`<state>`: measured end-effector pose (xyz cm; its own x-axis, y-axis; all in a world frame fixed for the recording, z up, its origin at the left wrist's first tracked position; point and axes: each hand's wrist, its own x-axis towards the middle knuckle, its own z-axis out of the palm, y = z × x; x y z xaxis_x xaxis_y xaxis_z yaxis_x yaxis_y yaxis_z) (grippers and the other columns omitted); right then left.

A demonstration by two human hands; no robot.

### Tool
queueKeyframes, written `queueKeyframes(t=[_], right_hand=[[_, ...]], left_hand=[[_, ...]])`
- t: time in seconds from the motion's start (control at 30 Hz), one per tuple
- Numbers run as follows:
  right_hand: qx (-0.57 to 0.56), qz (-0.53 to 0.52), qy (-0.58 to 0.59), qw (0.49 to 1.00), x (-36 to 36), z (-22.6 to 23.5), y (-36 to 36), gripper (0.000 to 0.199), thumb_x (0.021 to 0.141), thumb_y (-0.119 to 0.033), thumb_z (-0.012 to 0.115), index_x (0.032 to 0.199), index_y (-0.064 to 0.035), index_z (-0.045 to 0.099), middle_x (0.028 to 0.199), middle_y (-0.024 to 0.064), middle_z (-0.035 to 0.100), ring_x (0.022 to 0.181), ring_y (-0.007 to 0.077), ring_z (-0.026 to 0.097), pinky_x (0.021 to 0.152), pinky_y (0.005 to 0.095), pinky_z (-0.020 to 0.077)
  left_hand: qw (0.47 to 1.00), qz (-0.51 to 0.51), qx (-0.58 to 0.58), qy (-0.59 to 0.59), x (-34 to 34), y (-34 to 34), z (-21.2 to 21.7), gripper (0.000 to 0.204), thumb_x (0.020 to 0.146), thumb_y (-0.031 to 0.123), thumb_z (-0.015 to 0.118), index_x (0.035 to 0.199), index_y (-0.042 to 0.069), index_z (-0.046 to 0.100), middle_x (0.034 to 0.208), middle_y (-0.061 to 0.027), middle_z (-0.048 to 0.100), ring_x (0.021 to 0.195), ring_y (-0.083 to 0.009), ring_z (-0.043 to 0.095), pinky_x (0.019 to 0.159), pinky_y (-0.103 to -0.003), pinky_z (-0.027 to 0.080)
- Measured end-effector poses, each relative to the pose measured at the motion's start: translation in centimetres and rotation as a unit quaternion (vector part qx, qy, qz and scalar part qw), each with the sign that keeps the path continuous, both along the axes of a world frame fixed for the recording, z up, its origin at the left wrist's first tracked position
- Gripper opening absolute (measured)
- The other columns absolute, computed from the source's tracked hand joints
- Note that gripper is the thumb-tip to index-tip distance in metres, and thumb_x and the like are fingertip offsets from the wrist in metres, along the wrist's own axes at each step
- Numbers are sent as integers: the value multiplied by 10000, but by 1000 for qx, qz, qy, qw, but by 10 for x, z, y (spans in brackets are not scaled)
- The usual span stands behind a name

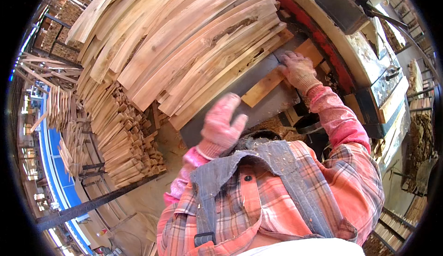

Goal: The person handles a flexible yellow hose and then picks up and stacks multiple thin wooden planks. They move the planks from a pile to a machine table, arranging them in a stack.

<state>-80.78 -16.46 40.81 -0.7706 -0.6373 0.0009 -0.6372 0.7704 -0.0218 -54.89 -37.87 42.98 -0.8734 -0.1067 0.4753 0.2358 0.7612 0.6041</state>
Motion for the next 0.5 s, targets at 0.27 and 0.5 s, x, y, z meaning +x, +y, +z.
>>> queueKeyframes(t=[0.27, 0.5], right_hand=[[-44, 43, 12, 998, -12, -5, 18, 415, 964, -369, 566, 1289, -118, 625, 1401, 75, 562, 1296, 309, 519, 1043, 466, 436], [-105, 47, 75, 990, -15, -29, 29, 391, 923, -348, 618, 1230, -109, 655, 1274, 82, 617, 1203, 309, 569, 1014, 473, 451]], left_hand=[[866, 324, -359, -126, 6, -123, 73, 839, 799, 334, 801, 1503, 67, 431, 1503, -172, 475, 1385, -350, 443, 1177, -510, 296], [853, 330, -351, -201, 17, -135, 78, 904, 766, 321, 834, 1526, 95, 399, 1433, -156, 523, 1332, -344, 481, 1127, -524, 345]])
